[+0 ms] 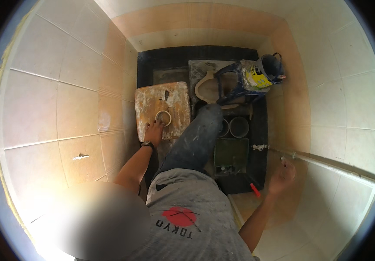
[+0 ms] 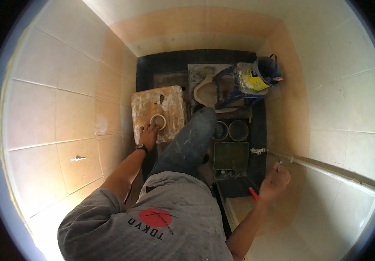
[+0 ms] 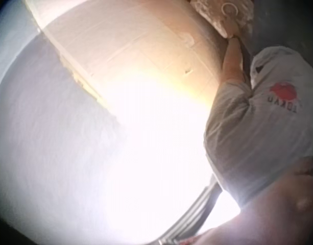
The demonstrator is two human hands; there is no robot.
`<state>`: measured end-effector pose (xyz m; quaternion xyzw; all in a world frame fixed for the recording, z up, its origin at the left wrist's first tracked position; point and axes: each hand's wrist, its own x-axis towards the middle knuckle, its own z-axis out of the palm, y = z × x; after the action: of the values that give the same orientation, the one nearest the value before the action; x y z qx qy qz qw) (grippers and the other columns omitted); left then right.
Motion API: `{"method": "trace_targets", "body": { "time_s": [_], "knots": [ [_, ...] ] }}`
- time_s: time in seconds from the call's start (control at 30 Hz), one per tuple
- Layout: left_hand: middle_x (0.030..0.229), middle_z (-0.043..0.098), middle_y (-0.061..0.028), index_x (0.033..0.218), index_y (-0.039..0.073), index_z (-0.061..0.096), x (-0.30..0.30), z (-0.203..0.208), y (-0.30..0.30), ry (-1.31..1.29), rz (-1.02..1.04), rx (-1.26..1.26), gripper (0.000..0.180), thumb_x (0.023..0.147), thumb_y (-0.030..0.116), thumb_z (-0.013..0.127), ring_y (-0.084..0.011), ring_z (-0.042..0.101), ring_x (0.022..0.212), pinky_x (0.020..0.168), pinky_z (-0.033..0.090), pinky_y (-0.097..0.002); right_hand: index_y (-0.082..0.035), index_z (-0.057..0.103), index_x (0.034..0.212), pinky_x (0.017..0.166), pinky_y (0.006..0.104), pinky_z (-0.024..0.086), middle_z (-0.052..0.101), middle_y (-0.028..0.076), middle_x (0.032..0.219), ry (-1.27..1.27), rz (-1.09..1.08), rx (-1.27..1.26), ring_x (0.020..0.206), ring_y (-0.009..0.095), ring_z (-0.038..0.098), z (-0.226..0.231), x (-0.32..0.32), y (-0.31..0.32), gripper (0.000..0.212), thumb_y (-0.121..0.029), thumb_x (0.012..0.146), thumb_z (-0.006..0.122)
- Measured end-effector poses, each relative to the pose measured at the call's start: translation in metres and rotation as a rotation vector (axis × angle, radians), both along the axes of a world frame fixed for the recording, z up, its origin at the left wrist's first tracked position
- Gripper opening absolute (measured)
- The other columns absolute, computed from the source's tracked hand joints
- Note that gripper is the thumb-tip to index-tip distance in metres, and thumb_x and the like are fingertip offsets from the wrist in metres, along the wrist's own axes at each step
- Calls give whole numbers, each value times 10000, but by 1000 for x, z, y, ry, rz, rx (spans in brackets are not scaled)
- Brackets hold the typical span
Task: The person applies masking tape to a white vertical pipe and the surrounding wall joints.
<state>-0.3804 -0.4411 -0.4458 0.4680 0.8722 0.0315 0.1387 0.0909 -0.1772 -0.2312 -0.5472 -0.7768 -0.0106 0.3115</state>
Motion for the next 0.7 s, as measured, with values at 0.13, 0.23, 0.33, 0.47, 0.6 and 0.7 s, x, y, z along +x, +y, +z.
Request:
{"method": "trace_targets", "body": {
  "time_s": [0.13,0.23,0.33,0.47,0.6,0.7],
  "knots": [
    [1244,743,-111,1211,77,734,-20,10,32,-67,-54,178,268,951,128,700,-324,597,1296,1124,362,-554,-44,782,1094,1006,449,519,758,116,1025,51,230,-16,1018,316,703,6,-60,-20,159,-59,936,788],
    [1089,762,-140,1180,50,722,-11,54,82,-348,-168,628,216,972,104,718,-343,679,1124,1032,451,-518,-31,744,1213,1016,422,535,762,141,1149,326,342,-236,1087,326,712,22,-124,-37,303,-38,916,805],
    [1037,739,-158,1145,38,708,49,182,146,-628,-338,746,199,953,62,757,-368,686,997,885,530,-442,-19,694,1343,1046,426,523,700,181,1345,520,431,-269,1181,359,689,78,-154,-40,479,-88,893,843],
    [997,702,-132,1087,45,678,119,289,196,-748,-714,881,202,907,31,768,-360,657,956,871,497,-446,-26,698,1325,1065,447,497,677,169,1396,517,357,-114,1277,362,630,133,-142,-27,513,-129,856,876],
    [997,685,-123,1071,57,646,163,328,209,-633,-998,985,221,879,51,755,-370,631,923,873,437,-475,-57,761,1188,1034,463,491,703,121,1250,585,388,22,1161,350,656,160,-98,-35,368,-86,837,869],
    [1003,684,-110,1062,83,636,186,334,212,-589,-1119,949,219,879,83,756,-352,634,924,901,419,-491,-51,770,1097,1001,441,512,718,112,1157,676,343,75,1125,340,667,168,-66,-54,276,-12,836,850]
  ]
}}
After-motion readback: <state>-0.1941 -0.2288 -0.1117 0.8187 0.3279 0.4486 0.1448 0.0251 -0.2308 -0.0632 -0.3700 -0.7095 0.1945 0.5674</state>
